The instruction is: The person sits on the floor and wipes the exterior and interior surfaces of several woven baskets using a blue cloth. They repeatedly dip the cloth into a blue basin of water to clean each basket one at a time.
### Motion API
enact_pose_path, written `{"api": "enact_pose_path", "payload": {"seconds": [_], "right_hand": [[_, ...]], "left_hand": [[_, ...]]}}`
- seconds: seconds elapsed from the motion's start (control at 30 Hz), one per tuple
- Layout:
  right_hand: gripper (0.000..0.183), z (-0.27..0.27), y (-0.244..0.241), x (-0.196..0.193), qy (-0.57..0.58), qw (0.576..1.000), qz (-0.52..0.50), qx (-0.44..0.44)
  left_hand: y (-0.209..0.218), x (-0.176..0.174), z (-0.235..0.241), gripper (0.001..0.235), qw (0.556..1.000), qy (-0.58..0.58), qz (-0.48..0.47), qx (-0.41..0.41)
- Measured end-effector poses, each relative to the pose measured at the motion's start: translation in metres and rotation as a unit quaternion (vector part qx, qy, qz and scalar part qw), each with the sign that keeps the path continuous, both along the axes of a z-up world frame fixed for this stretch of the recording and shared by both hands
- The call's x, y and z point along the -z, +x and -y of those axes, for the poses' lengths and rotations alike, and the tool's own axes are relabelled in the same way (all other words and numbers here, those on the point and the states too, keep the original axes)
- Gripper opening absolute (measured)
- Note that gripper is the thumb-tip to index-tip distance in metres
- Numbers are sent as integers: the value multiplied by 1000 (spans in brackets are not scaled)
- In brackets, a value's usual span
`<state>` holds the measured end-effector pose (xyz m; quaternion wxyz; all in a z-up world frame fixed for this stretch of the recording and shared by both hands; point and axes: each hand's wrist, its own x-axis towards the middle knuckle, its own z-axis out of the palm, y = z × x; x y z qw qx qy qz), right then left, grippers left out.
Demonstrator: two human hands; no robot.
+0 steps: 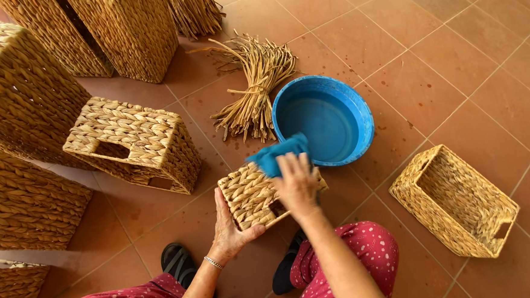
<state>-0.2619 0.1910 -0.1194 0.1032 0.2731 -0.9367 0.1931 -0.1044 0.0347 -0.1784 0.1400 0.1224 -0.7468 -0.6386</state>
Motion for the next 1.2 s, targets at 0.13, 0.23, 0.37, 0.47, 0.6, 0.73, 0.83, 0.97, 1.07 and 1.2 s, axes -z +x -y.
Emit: {"api": "enact_pose_path", "payload": {"seconds": [0.13, 0.23, 0.37, 0.47, 0.6, 0.73, 0.83, 0.97, 1.07, 1.2], "right_hand": [[42, -20, -40, 0, -127, 985, 80, 82], [29, 1, -8, -9, -18, 997, -70, 17], [37, 38, 88, -21, -78, 969, 77, -221], [52, 50, 110, -24, -47, 966, 34, -253], [55, 34, 80, -13, -48, 981, 3, -186], [52, -9, 18, -3, 3, 997, -30, -68], [47, -46, -36, -6, -72, 993, 71, 59], [41, -77, -71, -8, -247, 901, 339, 107], [41, -74, -65, -6, -366, 847, 383, 47], [40, -77, -38, -5, -431, 829, 356, 37]], "left_hand": [[-2, -5, -7, 157, 1000, 18, -9, -6], [-7, 22, -2, 158, 999, 18, -40, -3], [3, 75, 6, 131, 984, 133, 40, 110], [6, 91, 14, 115, 988, 57, 67, 127], [0, 65, 13, 106, 972, -231, 18, 48], [-2, 18, 5, 154, 997, 65, 4, 29], [0, -3, 2, 155, 998, 60, 24, 20], [-4, -17, -6, 152, 976, 215, 18, 26], [-1, -31, 6, 149, 963, 264, 28, 36], [10, -48, 36, 149, 973, 210, 92, 39]]}}
